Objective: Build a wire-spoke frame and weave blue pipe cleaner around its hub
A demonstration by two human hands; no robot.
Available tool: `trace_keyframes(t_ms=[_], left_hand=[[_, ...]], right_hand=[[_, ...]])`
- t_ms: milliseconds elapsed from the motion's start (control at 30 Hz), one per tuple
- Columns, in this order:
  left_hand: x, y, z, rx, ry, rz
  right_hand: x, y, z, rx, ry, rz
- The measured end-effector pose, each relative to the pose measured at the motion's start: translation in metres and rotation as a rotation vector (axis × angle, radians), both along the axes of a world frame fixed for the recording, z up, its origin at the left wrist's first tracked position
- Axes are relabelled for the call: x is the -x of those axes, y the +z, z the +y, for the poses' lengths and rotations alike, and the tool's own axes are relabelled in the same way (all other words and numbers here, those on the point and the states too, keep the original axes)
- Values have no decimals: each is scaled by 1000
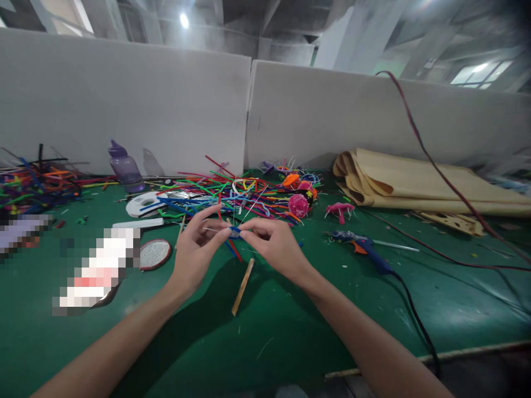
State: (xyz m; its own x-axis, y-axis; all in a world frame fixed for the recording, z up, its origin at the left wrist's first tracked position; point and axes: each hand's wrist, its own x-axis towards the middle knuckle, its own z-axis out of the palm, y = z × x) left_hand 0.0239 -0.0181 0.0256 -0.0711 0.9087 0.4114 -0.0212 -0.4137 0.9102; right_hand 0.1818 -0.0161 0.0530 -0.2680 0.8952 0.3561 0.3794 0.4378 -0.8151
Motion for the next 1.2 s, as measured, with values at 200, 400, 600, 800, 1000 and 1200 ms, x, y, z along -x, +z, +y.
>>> trace_keyframes(t_ms=[200,400,600,800,1000,1200], left_hand=[[0,-1,0,-13,-45,-108],[1,-1,2,17,-92,-76],[1,2,0,-7,-91,-7],[8,5,1,37,-234,24],[13,5,2,198,-465,-66],[13,1,8,203,-347,-308]], right_hand=[[-3,3,3,37,107,79],[-8,4,4,-2,89,11],[-19,11,3,-153,-32,-229],[-39,21,6,-94,83,-292],[-53,25,13,279,429,-232],[-38,12,16,392,426,23]])
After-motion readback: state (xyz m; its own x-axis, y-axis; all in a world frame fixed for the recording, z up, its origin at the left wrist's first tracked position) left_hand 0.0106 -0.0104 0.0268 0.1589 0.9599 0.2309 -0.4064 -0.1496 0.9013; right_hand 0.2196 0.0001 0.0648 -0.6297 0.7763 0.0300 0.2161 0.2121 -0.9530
